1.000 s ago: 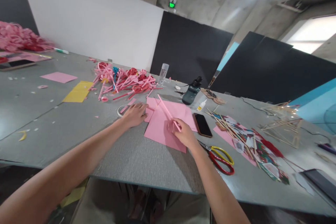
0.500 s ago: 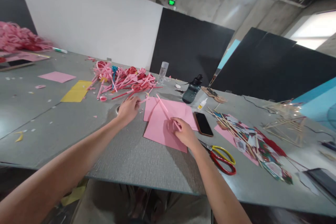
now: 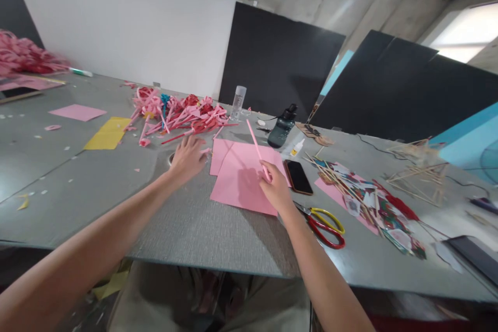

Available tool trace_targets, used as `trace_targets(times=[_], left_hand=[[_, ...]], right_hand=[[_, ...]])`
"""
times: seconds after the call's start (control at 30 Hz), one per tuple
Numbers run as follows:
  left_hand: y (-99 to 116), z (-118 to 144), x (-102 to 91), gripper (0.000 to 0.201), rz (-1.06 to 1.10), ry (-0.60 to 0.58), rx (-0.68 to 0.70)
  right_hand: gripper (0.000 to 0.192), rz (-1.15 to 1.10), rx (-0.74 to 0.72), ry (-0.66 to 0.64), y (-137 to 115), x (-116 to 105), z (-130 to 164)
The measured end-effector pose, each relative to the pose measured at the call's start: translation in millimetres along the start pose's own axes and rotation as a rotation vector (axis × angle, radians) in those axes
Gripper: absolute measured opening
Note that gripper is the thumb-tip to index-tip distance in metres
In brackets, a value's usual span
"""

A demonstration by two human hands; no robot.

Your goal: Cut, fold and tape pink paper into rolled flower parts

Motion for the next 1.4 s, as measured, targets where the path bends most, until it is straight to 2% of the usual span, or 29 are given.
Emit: trace_targets(times=[0.07,0.13,0.23,0.37,0.57,0.6,0.67,0.73,0.77,0.9,1.03,1.23,1.4], left_hand=[[15,2,9.9,0.029,0.031,-0.116,0.134],[30,6,21.3,0.034,0.081,-0.219,0.227],[43,11,29.6,0.034,0.181,-0.259,0.269],[44,12,24.0,0.029,0.438,-0.21,0.191],[39,10,30.3,0.065,1.084,-0.258,0.035],[39,10,32.5,0.063,1.166,-0.278,-0.001],[38,12,35.5,0.044,1.29,-0.354,-0.066],[38,14,34.6,0.026,1.354,-0.417,-0.109],[37,15,32.5,0.025,1.365,-0.42,-0.122],[33,15,21.5,0.029,1.422,-0.282,-0.118],[27,11,16.3,0.033,1.491,-0.09,-0.102],[25,10,13.4,0.036,1.529,0.045,-0.125],[20,9,10.5,0.031,1.551,0.123,-0.094]], right_hand=[[0.054,0.014,0.021,0.004,1,-1,0],[0.056,0.055,0.048,-0.016,2,0,0],[0.057,0.112,0.075,-0.065,3,2,0],[0.057,0.089,0.085,-0.06,0,2,1],[0.047,-0.077,0.032,-0.03,-11,3,1],[0.047,-0.096,0.025,-0.026,-11,4,0],[0.048,-0.126,0.009,-0.017,-10,3,0],[0.049,-0.135,0.007,0.008,-6,1,-1],[0.049,-0.128,0.02,0.03,-3,-1,-1],[0.051,0.016,0.118,0.09,10,-11,0],[0.055,0.092,0.212,0.02,18,-12,0],[0.052,0.078,0.152,-0.029,9,-6,1],[0.05,0.06,0.143,0.05,8,-11,0]])
Point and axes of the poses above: each hand's wrist, its own z-axis away from the middle knuckle, its own x-axis out of the palm, y = z × x, the point moved 4 cm from there along -z, towards the middle knuckle, and after that the axes turned 15 degrees about -y, right-handed, at the moved point
